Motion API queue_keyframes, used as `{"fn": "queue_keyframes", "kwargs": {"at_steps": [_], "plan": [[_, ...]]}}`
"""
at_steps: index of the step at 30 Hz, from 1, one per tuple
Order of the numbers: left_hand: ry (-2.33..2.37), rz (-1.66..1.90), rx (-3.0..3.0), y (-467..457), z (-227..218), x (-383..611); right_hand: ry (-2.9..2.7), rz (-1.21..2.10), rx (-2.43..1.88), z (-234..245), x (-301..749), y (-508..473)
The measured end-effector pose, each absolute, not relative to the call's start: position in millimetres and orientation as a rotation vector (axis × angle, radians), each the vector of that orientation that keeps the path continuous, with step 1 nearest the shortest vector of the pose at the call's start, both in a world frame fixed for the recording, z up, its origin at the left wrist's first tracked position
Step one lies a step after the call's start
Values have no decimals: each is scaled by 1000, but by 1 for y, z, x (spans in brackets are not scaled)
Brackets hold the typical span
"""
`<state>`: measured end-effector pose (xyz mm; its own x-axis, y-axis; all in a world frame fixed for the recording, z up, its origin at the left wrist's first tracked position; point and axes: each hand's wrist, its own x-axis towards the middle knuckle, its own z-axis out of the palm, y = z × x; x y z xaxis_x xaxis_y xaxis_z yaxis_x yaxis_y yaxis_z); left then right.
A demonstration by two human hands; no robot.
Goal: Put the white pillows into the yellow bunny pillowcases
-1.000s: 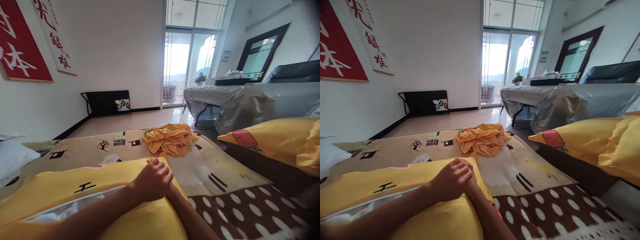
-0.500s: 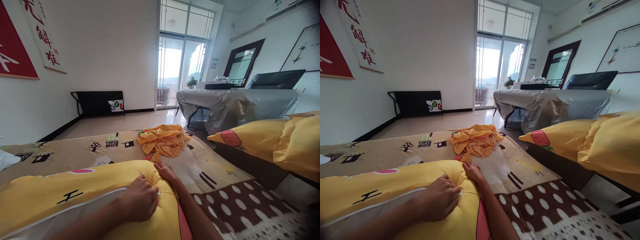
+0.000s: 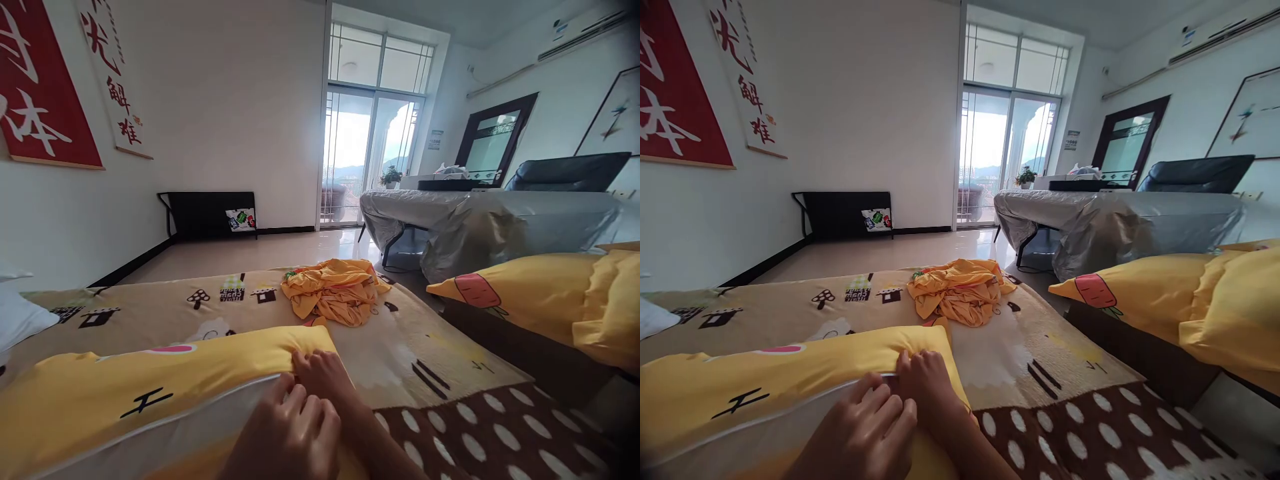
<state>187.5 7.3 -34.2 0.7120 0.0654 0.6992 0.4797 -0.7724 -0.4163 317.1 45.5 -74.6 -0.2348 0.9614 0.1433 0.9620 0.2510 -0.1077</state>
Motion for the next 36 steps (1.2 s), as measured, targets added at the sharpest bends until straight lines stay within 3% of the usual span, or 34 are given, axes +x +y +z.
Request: {"fn": "queue_keyframes", "kwargs": {"at_steps": [9, 14, 18, 22, 27, 36], "plan": [[-483, -465, -2670, 32, -68, 192, -2075, 44, -1877, -55, 347, 54], [-721, -375, -2888, 34, -63, 191, -2054, -101, -1939, -49, 344, 46], [-885, -41, -3008, 35, -50, 192, -1957, -175, -1926, -49, 341, 47], [-1032, 272, -3078, 56, -50, 200, -1792, 132, -1761, -52, 347, 54], [-1371, -166, -3144, 77, -64, 204, -1509, 438, -1388, -69, 352, 76], [-1139, 67, -2975, 64, -69, 216, -1342, 835, -1105, -84, 350, 91]]}}
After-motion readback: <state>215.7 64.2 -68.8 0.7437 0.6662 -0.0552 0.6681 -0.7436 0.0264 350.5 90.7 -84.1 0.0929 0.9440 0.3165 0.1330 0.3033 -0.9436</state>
